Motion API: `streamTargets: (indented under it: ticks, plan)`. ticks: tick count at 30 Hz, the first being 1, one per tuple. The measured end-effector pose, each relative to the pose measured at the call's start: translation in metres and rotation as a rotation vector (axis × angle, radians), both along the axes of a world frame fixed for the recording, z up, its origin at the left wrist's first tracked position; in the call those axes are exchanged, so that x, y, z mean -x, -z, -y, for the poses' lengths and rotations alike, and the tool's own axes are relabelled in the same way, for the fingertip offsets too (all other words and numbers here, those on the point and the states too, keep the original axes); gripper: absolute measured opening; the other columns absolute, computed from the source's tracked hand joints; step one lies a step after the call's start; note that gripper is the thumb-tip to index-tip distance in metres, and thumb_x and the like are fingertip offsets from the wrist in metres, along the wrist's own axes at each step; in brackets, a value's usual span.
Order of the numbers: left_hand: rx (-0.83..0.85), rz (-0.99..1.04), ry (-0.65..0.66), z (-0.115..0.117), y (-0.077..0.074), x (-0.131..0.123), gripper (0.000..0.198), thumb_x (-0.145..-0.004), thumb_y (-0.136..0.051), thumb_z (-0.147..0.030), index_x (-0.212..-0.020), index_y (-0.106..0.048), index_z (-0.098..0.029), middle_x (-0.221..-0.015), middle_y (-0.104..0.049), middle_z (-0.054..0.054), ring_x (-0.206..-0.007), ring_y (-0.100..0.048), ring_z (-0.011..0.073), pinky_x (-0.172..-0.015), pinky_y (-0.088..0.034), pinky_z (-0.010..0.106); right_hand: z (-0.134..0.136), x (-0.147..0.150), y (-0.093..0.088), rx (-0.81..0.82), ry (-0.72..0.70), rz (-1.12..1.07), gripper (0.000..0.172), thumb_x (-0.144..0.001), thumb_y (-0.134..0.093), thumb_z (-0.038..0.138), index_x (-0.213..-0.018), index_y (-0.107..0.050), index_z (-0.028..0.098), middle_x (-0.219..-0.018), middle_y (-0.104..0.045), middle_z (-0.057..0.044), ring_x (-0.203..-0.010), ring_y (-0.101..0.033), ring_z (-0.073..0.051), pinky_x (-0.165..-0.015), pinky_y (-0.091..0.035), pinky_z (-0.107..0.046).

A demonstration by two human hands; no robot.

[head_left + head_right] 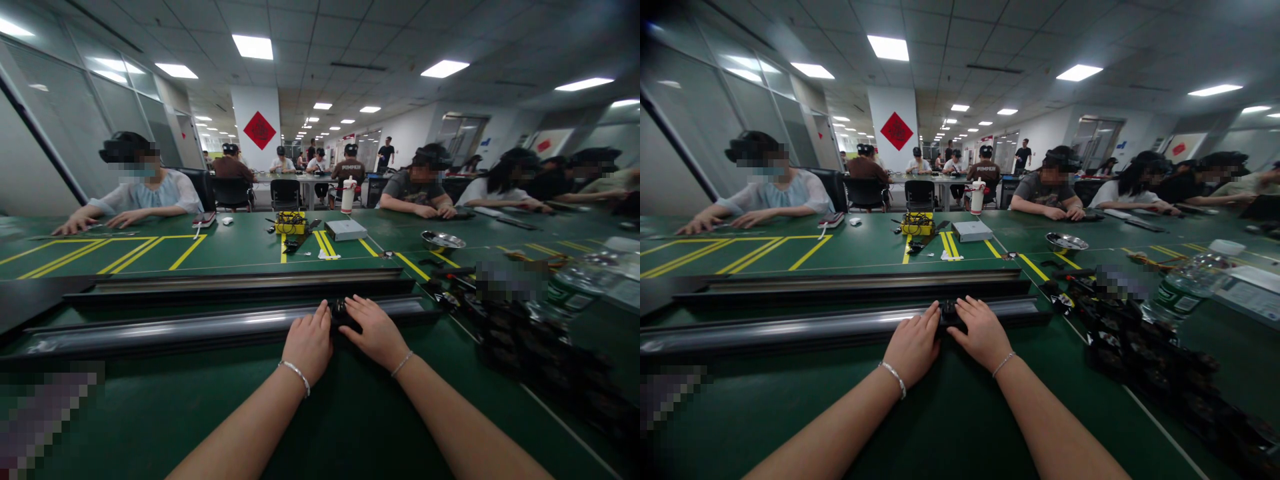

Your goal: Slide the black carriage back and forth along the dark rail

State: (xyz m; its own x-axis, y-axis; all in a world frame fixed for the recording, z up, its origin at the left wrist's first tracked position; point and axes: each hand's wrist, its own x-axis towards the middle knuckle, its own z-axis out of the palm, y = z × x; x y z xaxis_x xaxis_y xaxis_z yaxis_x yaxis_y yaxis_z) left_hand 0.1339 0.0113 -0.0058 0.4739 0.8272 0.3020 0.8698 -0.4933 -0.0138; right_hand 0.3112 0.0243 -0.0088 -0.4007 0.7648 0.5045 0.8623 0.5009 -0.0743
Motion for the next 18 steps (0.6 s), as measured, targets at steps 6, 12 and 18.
streamTargets:
  ticks: [6, 12, 18]
  plan:
    - [-0.010, 0.003, 0.010, -0.0005, -0.0006, -0.0002, 0.049, -0.080, -0.038, -0.024, -0.129, -0.037, -0.016, -0.141, -0.033, 0.005, -0.098, -0.051, 0.0208, -0.081, -0.039, 0.036, -0.0006, -0.0020, 0.0008, -0.007, -0.003, -0.018, 0.043, -0.079, -0.051, 0.037, -0.114, -0.056, 0.013, -0.121, -0.054, -0.011, -0.116, -0.045, -0.024, -0.100, -0.034, -0.043]
    - [0.002, -0.003, -0.003, -0.0014, -0.0009, -0.0003, 0.050, -0.079, -0.042, -0.025, -0.128, -0.039, -0.018, -0.141, -0.033, 0.003, -0.097, -0.051, 0.0201, -0.082, -0.039, 0.035, -0.0005, -0.0018, 0.0009, -0.024, -0.006, -0.025, 0.041, -0.079, -0.051, 0.036, -0.112, -0.057, 0.012, -0.119, -0.056, -0.011, -0.115, -0.046, -0.024, -0.099, -0.036, -0.042]
    - [-0.014, -0.005, 0.010, -0.0016, -0.0015, 0.0004, 0.052, -0.078, -0.043, -0.025, -0.128, -0.039, -0.018, -0.141, -0.033, 0.003, -0.096, -0.051, 0.0201, -0.081, -0.040, 0.035, -0.0005, -0.0019, 0.0006, -0.015, -0.001, -0.027, 0.042, -0.079, -0.051, 0.037, -0.113, -0.056, 0.013, -0.120, -0.055, -0.010, -0.115, -0.046, -0.023, -0.100, -0.035, -0.042]
